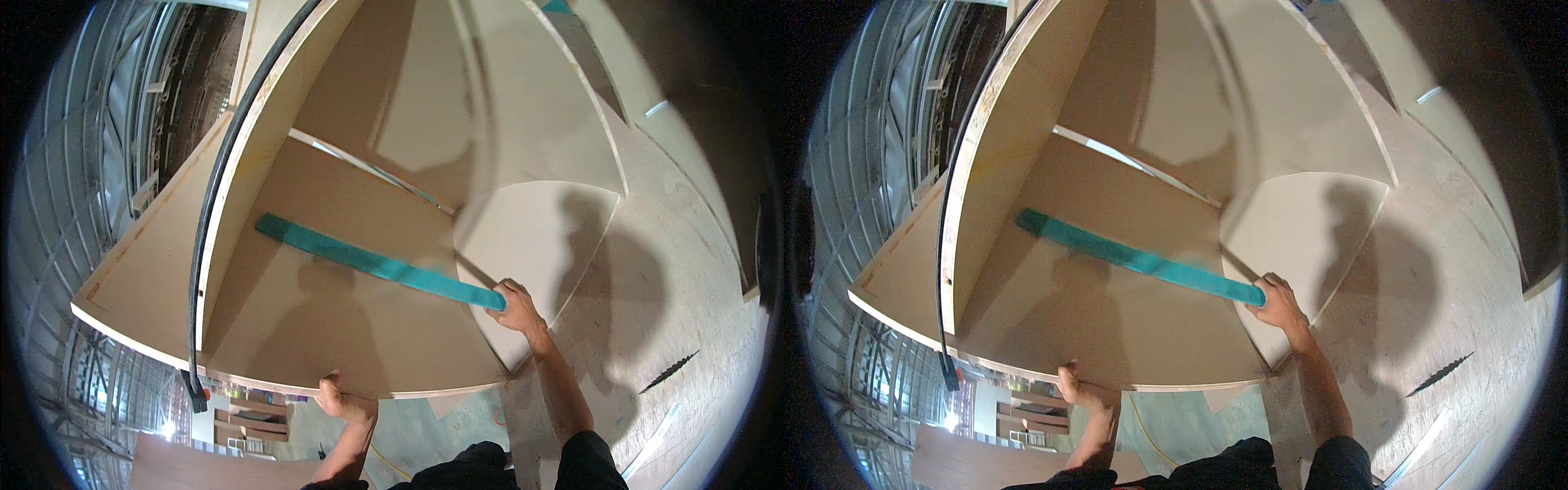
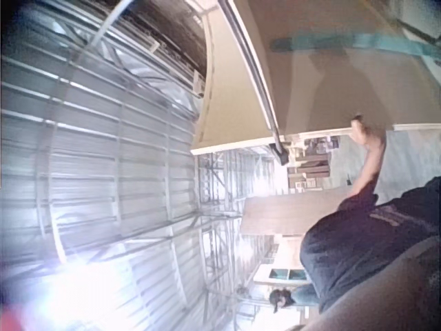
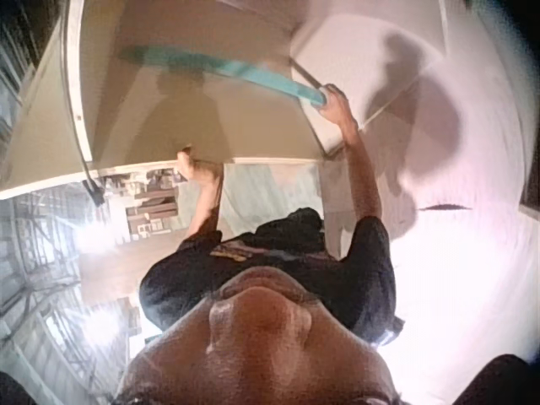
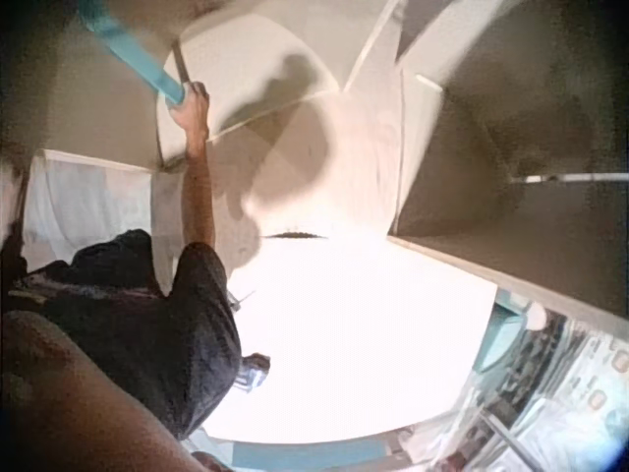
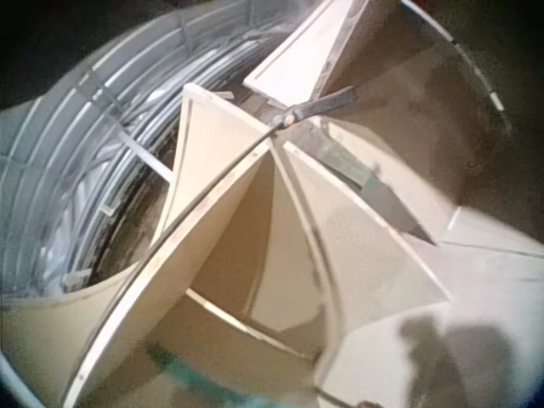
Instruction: The person marks a curved wooden frame with a pen, attaches thin wooden slats to it using a pneumatic nail gun, and measures internal dimensions with a flexible ruler.
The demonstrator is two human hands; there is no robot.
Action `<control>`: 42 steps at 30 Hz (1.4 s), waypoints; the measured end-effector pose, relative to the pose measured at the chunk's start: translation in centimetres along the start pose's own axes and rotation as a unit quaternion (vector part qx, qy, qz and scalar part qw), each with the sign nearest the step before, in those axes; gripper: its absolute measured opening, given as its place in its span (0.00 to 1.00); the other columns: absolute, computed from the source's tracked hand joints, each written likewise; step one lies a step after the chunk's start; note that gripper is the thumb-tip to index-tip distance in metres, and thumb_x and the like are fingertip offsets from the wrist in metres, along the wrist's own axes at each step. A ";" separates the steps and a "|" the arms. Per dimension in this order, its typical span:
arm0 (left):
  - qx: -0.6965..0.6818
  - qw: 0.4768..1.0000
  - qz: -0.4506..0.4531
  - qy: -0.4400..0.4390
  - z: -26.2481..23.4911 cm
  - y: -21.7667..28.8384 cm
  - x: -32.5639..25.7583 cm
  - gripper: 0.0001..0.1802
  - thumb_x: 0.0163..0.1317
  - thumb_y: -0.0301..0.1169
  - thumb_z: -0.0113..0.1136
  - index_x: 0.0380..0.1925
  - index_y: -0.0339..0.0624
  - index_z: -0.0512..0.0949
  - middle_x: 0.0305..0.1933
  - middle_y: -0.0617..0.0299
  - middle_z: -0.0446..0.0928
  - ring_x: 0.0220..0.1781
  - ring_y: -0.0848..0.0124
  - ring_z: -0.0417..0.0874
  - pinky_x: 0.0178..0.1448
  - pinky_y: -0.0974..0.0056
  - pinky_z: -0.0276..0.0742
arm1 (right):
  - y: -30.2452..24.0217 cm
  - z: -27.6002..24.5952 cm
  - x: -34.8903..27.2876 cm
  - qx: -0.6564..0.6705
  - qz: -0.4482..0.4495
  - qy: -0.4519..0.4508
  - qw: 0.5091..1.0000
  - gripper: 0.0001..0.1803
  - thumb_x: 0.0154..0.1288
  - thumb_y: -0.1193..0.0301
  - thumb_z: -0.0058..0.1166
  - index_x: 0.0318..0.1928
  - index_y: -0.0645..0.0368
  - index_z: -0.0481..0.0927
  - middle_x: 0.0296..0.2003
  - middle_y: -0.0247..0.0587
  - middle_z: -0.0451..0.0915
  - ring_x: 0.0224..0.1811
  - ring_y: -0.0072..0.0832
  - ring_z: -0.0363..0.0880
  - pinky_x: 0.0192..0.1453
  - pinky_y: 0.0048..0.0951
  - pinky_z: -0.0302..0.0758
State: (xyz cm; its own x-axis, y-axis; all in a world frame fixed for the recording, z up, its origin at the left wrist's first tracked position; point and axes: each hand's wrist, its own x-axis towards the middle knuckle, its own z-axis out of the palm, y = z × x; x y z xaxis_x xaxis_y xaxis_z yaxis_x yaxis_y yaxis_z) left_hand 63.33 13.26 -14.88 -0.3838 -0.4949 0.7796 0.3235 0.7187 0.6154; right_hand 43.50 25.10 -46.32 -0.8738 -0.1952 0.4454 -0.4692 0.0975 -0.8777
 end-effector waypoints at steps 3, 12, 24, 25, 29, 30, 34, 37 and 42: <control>-0.015 1.000 -0.015 -0.003 1.1 1.1 -0.2 0.09 0.62 0.33 0.50 0.28 0.39 0.73 0.36 0.61 0.73 0.41 0.70 0.74 0.47 0.61 0.73 | -1.1 -1.8 -1.1 0.042 -0.004 -0.017 0.999 0.19 0.50 0.64 0.74 0.38 0.60 0.81 0.34 0.48 0.80 0.39 0.47 0.81 0.44 0.42 0.78; 0.023 0.998 0.043 -0.035 0.3 -1.7 0.1 0.08 0.65 0.29 0.49 0.30 0.38 0.74 0.38 0.62 0.73 0.39 0.67 0.76 0.47 0.61 0.76 | -6.9 -5.5 -10.5 0.117 0.321 -0.114 0.933 0.24 0.62 0.50 0.64 0.37 0.62 0.84 0.28 0.50 0.82 0.33 0.38 0.81 0.42 0.40 0.75; 0.047 0.990 0.109 -0.077 1.9 -3.0 -0.1 0.06 0.60 0.18 0.58 0.38 0.32 0.78 0.74 0.23 0.48 0.74 0.36 0.58 0.73 0.44 0.61 | -15.6 -10.4 -21.9 -0.038 0.439 0.133 0.888 0.21 0.62 0.57 0.63 0.40 0.67 0.85 0.34 0.58 0.84 0.37 0.41 0.85 0.46 0.39 0.78; 0.038 0.993 0.085 -0.078 1.9 -3.2 -0.3 0.07 0.60 0.18 0.58 0.39 0.32 0.79 0.75 0.21 0.45 0.76 0.35 0.55 0.74 0.43 0.58 | -16.2 -10.5 -22.2 -0.054 0.420 0.162 0.891 0.21 0.62 0.58 0.63 0.39 0.67 0.84 0.33 0.61 0.83 0.36 0.42 0.85 0.45 0.40 0.79; -0.083 0.995 0.028 -0.043 2.9 -1.9 -0.2 0.31 0.58 0.20 0.55 0.65 0.28 0.65 0.78 0.27 0.38 0.80 0.43 0.48 0.80 0.50 0.47 | -18.5 -11.0 -23.2 -0.039 0.447 0.185 0.874 0.18 0.60 0.59 0.62 0.39 0.62 0.85 0.27 0.57 0.82 0.33 0.44 0.85 0.43 0.39 0.79; -0.133 0.990 0.000 -0.039 3.3 -0.9 -0.2 0.37 0.57 0.20 0.54 0.69 0.26 0.57 0.78 0.28 0.39 0.80 0.46 0.47 0.80 0.52 0.46 | -19.3 -11.0 -23.7 -0.034 0.423 0.201 0.883 0.18 0.61 0.58 0.59 0.39 0.60 0.86 0.25 0.54 0.82 0.30 0.40 0.84 0.41 0.37 0.78; -0.192 0.977 -0.037 -0.088 3.3 -0.2 0.8 0.53 0.53 0.22 0.54 0.74 0.22 0.34 0.76 0.37 0.44 0.76 0.56 0.50 0.78 0.61 0.47 | -19.1 -11.9 -26.1 -0.104 0.439 0.139 0.882 0.24 0.66 0.50 0.58 0.40 0.60 0.87 0.24 0.56 0.81 0.31 0.45 0.86 0.39 0.41 0.77; -0.204 0.974 -0.006 -0.098 3.4 1.7 1.2 0.49 0.53 0.21 0.53 0.73 0.24 0.39 0.73 0.39 0.49 0.72 0.56 0.56 0.76 0.61 0.50 | -21.9 -11.8 -25.8 -0.166 0.473 0.065 0.863 0.22 0.66 0.55 0.58 0.51 0.57 0.85 0.25 0.53 0.80 0.29 0.36 0.82 0.38 0.37 0.77; -0.197 0.974 0.084 -0.076 4.0 2.1 1.6 0.41 0.52 0.19 0.51 0.68 0.27 0.49 0.64 0.45 0.57 0.67 0.57 0.62 0.73 0.57 0.56 | -22.6 -8.4 -24.5 -0.299 0.380 0.078 0.872 0.32 0.68 0.52 0.56 0.71 0.38 0.67 0.43 0.57 0.79 0.39 0.51 0.84 0.42 0.49 0.80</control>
State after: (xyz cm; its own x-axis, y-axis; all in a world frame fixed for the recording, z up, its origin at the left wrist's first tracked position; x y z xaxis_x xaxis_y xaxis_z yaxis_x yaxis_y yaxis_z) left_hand 59.93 15.98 -12.81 -0.4100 -0.2875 0.8656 0.6885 0.5249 0.5004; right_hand 74.40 35.85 -35.92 -0.9461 0.2788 -0.1647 0.3111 0.6415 -0.7012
